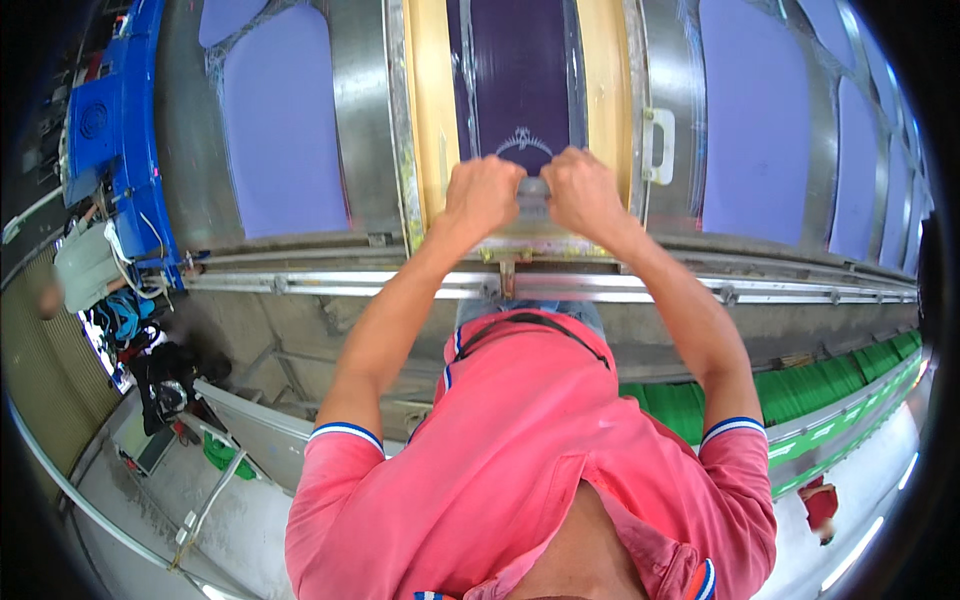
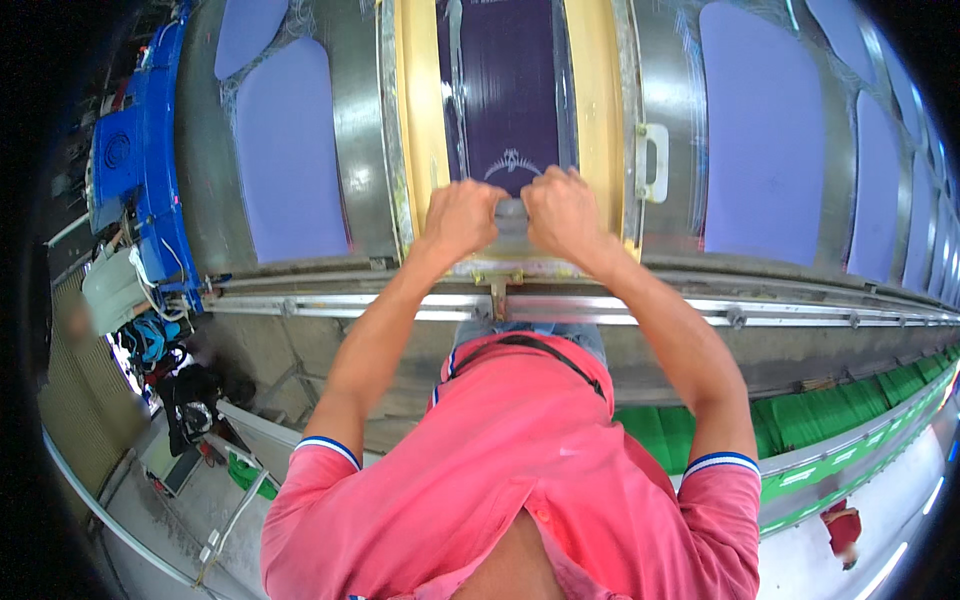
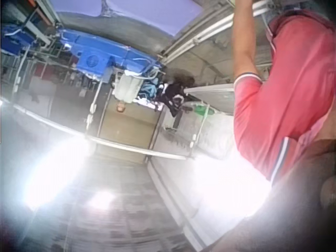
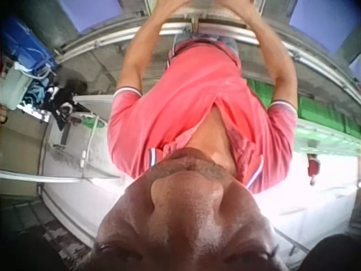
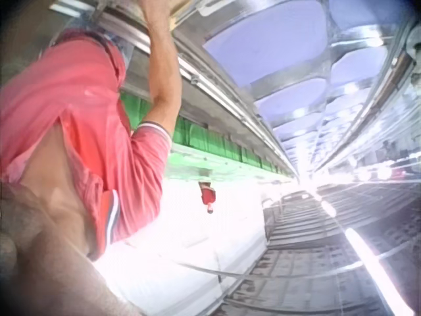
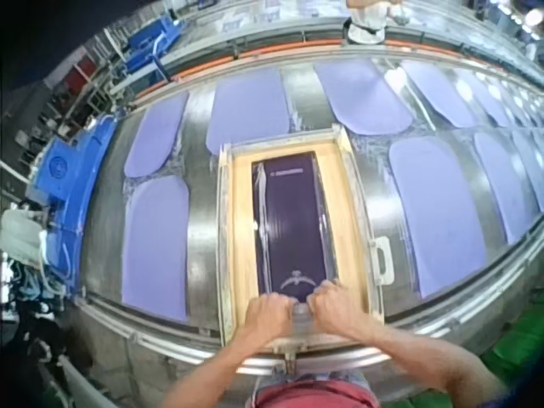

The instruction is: The person performs screen printing by repeatedly pulling a squeegee across a screen frame to transfer ink onto a purple substrate. Another person pours additional ink into the screen, and the wearer continues the squeegee strokes to spread the ink evenly.

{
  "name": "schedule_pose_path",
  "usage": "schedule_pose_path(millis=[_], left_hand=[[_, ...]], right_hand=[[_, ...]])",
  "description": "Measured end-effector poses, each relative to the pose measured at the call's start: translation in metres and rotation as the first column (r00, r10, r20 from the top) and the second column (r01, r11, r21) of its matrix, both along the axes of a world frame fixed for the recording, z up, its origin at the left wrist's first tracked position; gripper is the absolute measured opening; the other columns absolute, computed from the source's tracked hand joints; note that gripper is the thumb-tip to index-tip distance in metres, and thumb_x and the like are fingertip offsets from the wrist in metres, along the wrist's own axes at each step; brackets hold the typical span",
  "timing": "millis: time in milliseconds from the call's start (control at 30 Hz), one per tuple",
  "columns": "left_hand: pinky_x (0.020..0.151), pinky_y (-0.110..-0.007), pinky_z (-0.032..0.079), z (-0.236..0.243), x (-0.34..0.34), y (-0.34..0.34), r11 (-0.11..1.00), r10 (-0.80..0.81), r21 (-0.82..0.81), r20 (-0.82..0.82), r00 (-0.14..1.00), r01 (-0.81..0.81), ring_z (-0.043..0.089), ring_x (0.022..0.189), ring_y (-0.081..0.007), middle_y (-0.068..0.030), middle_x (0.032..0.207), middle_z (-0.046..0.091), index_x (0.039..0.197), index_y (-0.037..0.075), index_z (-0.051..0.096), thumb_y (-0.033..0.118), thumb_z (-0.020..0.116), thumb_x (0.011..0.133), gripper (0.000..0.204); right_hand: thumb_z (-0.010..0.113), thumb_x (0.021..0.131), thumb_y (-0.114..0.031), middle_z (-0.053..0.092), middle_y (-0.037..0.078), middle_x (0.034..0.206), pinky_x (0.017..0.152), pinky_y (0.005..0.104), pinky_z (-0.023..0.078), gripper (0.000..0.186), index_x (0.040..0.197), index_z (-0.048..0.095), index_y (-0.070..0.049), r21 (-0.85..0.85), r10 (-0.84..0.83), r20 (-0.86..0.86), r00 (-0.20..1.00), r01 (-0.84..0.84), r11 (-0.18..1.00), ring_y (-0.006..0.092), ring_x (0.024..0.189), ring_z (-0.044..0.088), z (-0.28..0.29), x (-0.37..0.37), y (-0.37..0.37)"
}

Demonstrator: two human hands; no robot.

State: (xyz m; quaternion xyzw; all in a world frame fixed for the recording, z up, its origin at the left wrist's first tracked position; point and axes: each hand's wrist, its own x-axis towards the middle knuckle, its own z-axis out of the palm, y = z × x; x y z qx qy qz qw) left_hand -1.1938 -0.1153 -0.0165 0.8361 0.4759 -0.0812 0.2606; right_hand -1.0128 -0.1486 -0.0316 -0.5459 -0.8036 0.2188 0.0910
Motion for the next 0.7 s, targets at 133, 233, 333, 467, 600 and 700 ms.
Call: schedule_pose_path(millis=[133,233,333,467,600,700], left_hand=[[0.076,-0.048,0.056,0.002,0.023,0.137,0.987,0.024,0.159,0.018,1.000,-0.027,0.070,0.085,-0.0349,-0.0166,0.088,0.072,0.100,0.021,0.077,0.012,0.061,0.073,0.033],[0.079,-0.047,0.056,-0.007,0.050,0.250,0.958,0.012,0.287,-0.001,1.000,-0.011,0.070,0.089,-0.0347,-0.0171,0.095,0.072,0.106,0.021,0.075,0.015,0.061,0.073,0.036],[0.079,-0.047,0.056,-0.020,0.064,0.349,0.950,0.052,0.312,-0.074,0.996,-0.027,0.070,0.088,-0.0351,-0.0167,0.095,0.073,0.106,0.020,0.076,0.014,0.061,0.071,0.038],[0.071,-0.051,0.055,-0.036,0.066,0.407,0.854,-0.095,0.517,0.048,0.994,0.056,0.068,0.079,-0.0432,-0.0253,0.081,0.068,0.077,0.001,0.073,0.011,0.059,0.070,0.018],[0.073,-0.051,0.055,-0.012,0.071,0.360,0.911,-0.027,0.411,0.020,0.999,0.016,0.068,0.082,-0.0431,-0.0267,0.085,0.068,0.081,0.001,0.074,0.010,0.060,0.069,0.020],[0.075,-0.049,0.056,-0.012,0.051,0.299,0.932,0.035,0.361,0.015,0.999,-0.038,0.070,0.084,-0.0377,-0.0201,0.089,0.071,0.093,0.012,0.076,0.011,0.061,0.069,0.028]], right_hand=[[0.062,0.071,-0.008,0.068,0.016,0.085,0.079,0.0449,0.055,0.014,0.083,0.070,-0.005,0.039,-0.031,0.140,0.990,0.026,0.999,0.0348,0.090,0.065,0.006,0.022,0.143],[0.058,0.076,-0.014,0.070,0.017,0.088,0.078,0.0482,0.056,0.020,0.088,0.072,-0.006,0.111,-0.047,0.191,0.980,0.026,0.993,0.0352,0.087,0.068,-0.016,0.052,0.264],[0.060,0.067,-0.011,0.068,0.025,0.079,0.067,0.0509,0.054,0.017,0.075,0.071,-0.002,0.079,-0.038,0.243,0.969,0.019,0.997,0.0432,0.076,0.068,-0.018,0.064,0.367],[0.061,0.066,-0.012,0.068,0.025,0.078,0.066,0.0508,0.054,0.016,0.074,0.071,-0.002,0.153,-0.095,0.209,0.973,0.063,0.986,0.0428,0.075,0.068,0.012,0.064,0.398],[0.062,0.066,-0.013,0.068,0.025,0.076,0.065,0.0512,0.054,0.016,0.072,0.071,-0.001,0.119,-0.104,0.235,0.967,0.077,0.990,0.0423,0.074,0.068,-0.010,0.066,0.373],[0.063,0.068,-0.015,0.068,0.023,0.076,0.068,0.0486,0.054,0.015,0.073,0.070,-0.002,0.171,-0.079,0.188,0.979,0.046,0.984,0.0410,0.076,0.068,-0.011,0.047,0.314]])
